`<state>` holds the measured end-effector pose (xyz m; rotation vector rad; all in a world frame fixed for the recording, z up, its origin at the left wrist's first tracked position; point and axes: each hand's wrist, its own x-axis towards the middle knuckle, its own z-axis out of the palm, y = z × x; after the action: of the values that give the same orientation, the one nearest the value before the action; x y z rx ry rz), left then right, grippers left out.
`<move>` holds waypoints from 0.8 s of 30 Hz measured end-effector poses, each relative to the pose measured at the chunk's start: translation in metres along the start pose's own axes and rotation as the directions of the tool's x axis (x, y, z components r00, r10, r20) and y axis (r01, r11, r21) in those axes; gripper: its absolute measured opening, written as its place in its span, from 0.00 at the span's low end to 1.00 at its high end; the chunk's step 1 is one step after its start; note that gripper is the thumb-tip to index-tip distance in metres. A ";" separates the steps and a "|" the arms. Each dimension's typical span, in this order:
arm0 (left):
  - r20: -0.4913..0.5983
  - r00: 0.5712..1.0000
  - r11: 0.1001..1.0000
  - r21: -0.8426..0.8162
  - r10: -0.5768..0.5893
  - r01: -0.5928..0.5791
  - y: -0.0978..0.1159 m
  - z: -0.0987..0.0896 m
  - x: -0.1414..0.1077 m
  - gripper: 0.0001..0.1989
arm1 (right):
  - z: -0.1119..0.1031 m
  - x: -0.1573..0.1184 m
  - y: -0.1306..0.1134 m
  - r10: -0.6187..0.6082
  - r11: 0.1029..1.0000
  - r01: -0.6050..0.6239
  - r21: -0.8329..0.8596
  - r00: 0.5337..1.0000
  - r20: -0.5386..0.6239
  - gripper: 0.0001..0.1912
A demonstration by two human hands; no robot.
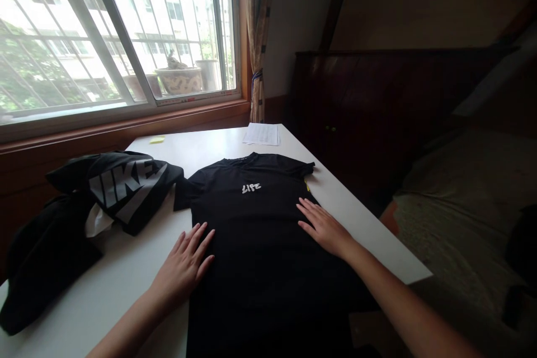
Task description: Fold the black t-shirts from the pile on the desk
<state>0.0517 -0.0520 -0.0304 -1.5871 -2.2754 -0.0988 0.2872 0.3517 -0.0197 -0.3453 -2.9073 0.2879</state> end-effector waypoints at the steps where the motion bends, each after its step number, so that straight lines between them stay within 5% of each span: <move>1: -0.009 1.000 1.000 0.009 0.008 -0.008 0.005 -0.004 -0.004 0.32 | -0.001 -0.004 0.000 0.005 1.000 -0.005 -0.002 1.000 0.003 0.33; 9: -0.025 0.998 0.996 0.077 0.053 -0.051 0.029 -0.031 -0.031 0.32 | -0.005 -0.034 -0.003 0.025 0.998 -0.023 -0.063 0.999 0.034 0.34; 14: 0.031 0.999 0.996 -0.078 0.041 -0.039 0.022 -0.045 -0.033 0.29 | -0.013 -0.039 -0.004 0.049 0.997 -0.048 -0.064 0.999 0.004 0.30; 20: 0.114 0.993 0.969 -0.245 -0.015 0.043 0.005 -0.057 -0.005 0.12 | -0.030 0.001 -0.001 0.029 0.999 -0.032 -0.020 0.989 -0.147 0.20; 24: 0.220 0.975 0.964 -0.256 -0.009 0.067 0.003 -0.061 0.015 0.14 | -0.033 0.045 -0.002 -0.007 1.000 0.007 0.000 0.977 -0.215 0.18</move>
<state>0.0650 -0.0536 0.0305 -1.7602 -2.5498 -0.2577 0.2514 0.3670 0.0205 -0.3430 -2.6952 0.2341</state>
